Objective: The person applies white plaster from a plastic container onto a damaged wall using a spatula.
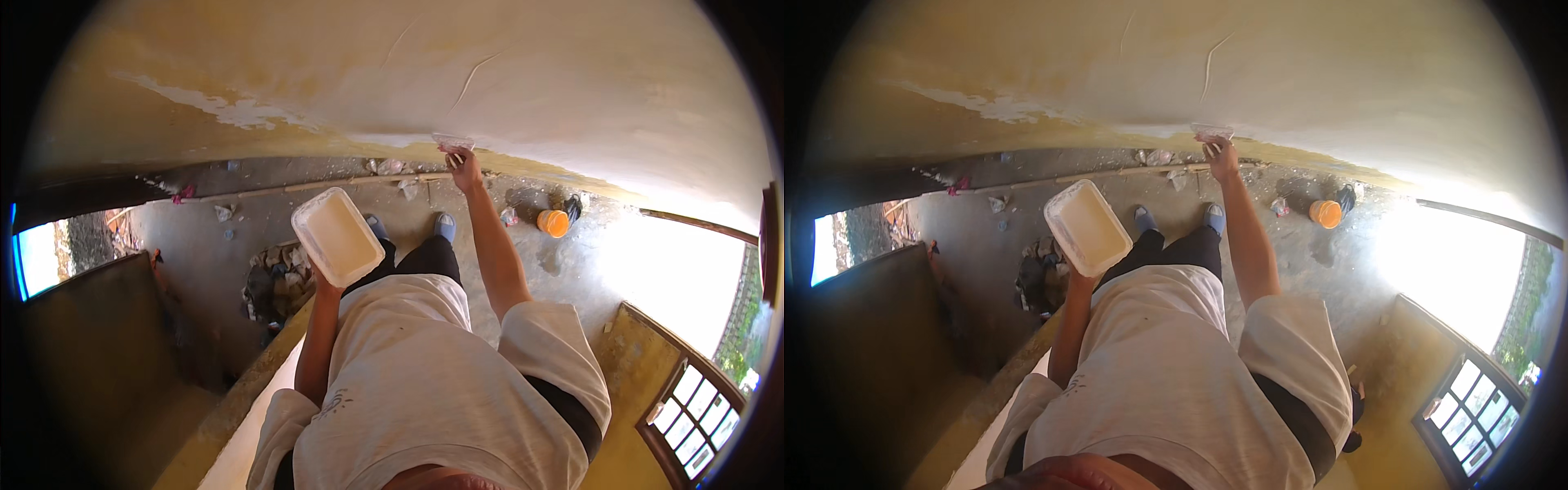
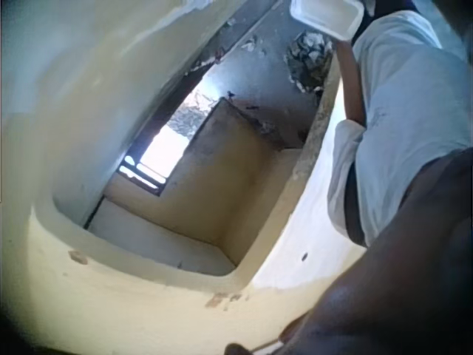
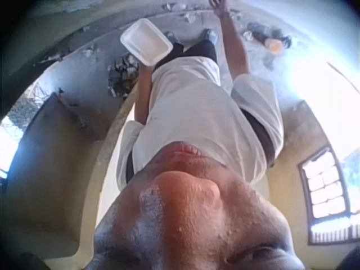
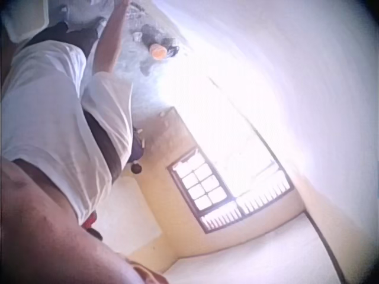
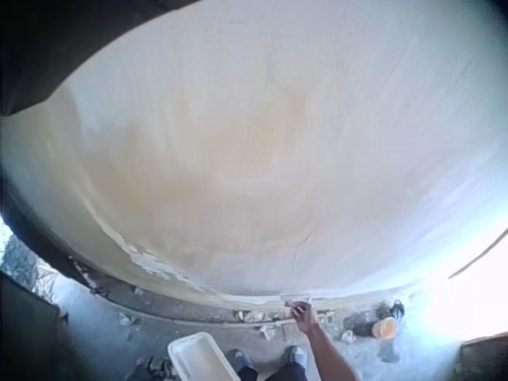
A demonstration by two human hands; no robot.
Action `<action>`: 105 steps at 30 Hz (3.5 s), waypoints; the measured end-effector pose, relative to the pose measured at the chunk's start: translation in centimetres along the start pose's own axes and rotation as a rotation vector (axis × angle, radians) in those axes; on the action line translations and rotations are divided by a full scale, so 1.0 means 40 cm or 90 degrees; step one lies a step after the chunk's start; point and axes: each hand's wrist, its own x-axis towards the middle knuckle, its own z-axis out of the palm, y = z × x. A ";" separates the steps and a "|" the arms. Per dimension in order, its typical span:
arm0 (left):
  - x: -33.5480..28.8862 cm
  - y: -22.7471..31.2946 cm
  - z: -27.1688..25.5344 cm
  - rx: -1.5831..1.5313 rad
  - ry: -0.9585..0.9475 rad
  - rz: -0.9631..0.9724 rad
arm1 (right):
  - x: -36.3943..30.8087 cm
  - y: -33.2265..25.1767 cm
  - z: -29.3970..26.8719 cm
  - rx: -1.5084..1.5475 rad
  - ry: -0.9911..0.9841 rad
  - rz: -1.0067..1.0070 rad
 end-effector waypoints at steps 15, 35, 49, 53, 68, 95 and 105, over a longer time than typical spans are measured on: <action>0.180 -0.069 0.163 -0.096 -0.149 -0.032 | -0.627 -0.505 0.574 0.232 -0.266 -0.040; -0.052 -0.089 0.074 -0.113 -0.130 -0.025 | -0.114 -0.098 -0.185 -0.105 0.025 0.068; -0.075 -0.250 0.274 -0.102 -0.183 -0.027 | -0.246 -0.307 -0.022 0.122 -0.079 -0.055; -0.038 -0.275 0.349 -0.094 -0.229 -0.053 | -0.270 -0.291 -0.165 0.068 -0.081 -0.042; -0.097 -0.342 0.260 0.004 0.052 0.094 | -0.011 -0.186 -0.198 -0.014 -0.041 0.040; -0.047 -0.367 0.285 -0.087 -0.117 0.085 | 0.056 -0.094 -0.241 0.000 0.031 0.149; -0.061 -0.376 0.272 -0.192 -0.122 0.110 | -0.209 -0.274 -0.020 0.143 -0.117 0.032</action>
